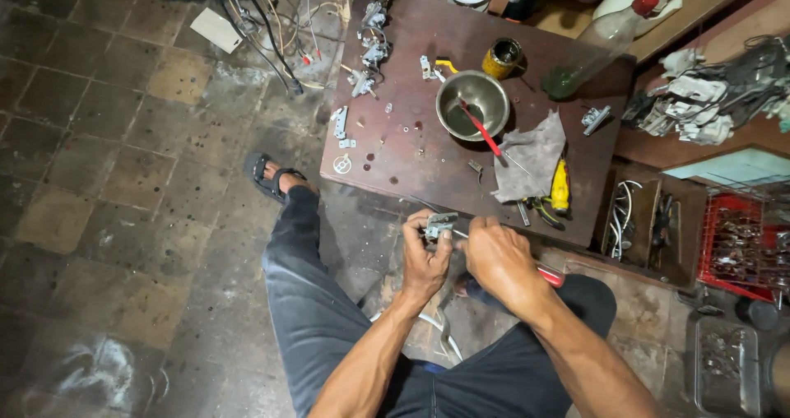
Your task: Assembling small electrical and mechanical components using pliers and a screwdriver on a low workbench.
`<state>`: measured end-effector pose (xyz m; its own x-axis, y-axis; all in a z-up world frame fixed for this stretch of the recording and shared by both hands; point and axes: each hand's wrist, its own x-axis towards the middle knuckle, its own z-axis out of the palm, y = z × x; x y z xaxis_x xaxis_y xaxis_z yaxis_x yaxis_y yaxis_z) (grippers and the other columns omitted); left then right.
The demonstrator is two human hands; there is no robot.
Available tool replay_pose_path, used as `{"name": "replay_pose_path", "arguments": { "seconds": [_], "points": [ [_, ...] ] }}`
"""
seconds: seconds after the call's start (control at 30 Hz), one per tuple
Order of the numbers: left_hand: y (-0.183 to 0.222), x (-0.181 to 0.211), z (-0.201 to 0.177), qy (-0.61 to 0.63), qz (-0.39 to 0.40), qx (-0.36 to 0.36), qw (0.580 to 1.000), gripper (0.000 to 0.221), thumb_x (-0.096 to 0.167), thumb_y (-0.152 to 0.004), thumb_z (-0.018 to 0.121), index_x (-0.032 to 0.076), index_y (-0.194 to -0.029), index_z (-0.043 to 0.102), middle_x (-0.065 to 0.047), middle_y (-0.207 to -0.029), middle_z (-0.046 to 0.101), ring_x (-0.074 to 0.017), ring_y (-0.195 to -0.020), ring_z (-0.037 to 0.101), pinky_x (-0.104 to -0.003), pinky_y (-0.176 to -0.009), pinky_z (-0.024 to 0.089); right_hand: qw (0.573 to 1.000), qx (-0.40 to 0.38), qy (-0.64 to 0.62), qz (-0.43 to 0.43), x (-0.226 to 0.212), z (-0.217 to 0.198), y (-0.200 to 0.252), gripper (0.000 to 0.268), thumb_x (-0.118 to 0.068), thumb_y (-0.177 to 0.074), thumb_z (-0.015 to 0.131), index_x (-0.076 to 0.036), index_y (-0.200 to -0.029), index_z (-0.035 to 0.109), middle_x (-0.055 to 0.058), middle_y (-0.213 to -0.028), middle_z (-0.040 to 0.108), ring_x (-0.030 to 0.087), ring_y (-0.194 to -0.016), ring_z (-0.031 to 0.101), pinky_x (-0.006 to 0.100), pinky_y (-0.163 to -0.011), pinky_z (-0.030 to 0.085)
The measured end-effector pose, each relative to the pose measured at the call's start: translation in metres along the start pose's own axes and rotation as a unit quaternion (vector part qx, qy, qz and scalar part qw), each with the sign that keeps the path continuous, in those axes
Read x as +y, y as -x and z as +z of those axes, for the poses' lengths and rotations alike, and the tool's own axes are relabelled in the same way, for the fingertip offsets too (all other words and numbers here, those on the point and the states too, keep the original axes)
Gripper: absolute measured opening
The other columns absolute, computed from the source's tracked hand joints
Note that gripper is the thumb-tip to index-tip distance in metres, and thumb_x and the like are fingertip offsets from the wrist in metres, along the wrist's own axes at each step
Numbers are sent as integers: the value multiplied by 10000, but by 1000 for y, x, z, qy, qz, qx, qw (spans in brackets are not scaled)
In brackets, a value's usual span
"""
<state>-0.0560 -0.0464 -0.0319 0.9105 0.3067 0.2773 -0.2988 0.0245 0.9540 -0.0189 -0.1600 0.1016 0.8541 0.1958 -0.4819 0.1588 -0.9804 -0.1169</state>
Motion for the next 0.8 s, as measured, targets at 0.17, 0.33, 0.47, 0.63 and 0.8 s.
{"name": "replay_pose_path", "arguments": {
  "seconds": [0.17, 0.33, 0.47, 0.63, 0.8],
  "points": [
    [-9, -17, -7, -30, -30, 36, 998, 342, 237, -946, 663, 32, -1090, 431, -197, -1111, 562, -299, -991, 623, -380, -813, 523, 995, -42, -87, 24, 6, -11, -28, 314, -275, -949, 540, -26, -1079, 681, 223, -1032, 704, 464, -1050, 676, 561, -903, 537],
    [-8, -46, -24, -27, -160, 97, 982, 349, 182, -925, 665, 44, -1166, 454, -86, -970, 507, -165, -815, 499, -294, -681, 466, 970, 75, -232, 11, 21, 50, -143, 336, -268, -938, 570, 34, -990, 710, 313, -901, 693, 522, -1002, 651, 598, -829, 526],
    [-13, -45, -43, 52, -240, 124, 961, 404, 101, -868, 726, 31, -1193, 496, -101, -937, 573, -149, -748, 572, -272, -661, 524, 938, 194, -278, 67, 3, 88, -218, 200, -298, -845, 729, -115, -909, 776, 151, -830, 744, 409, -954, 698, 525, -795, 559],
    [-21, -49, -63, 73, -282, 125, 948, 422, 84, -862, 741, 30, -1196, 490, -111, -945, 601, -127, -700, 626, -251, -619, 556, 934, 176, -289, 110, -18, 91, -241, 217, -362, -836, 731, -178, -938, 782, 93, -864, 762, 369, -974, 707, 525, -795, 567],
    [-31, -63, -61, 79, -289, 114, 947, 463, 108, -854, 748, 33, -1227, 484, -76, -968, 543, -81, -653, 593, -224, -559, 528, 942, 166, -260, 130, -21, 90, -251, 244, -343, -858, 693, -153, -984, 780, 103, -924, 767, 370, -979, 707, 536, -806, 564]
  ]
}}
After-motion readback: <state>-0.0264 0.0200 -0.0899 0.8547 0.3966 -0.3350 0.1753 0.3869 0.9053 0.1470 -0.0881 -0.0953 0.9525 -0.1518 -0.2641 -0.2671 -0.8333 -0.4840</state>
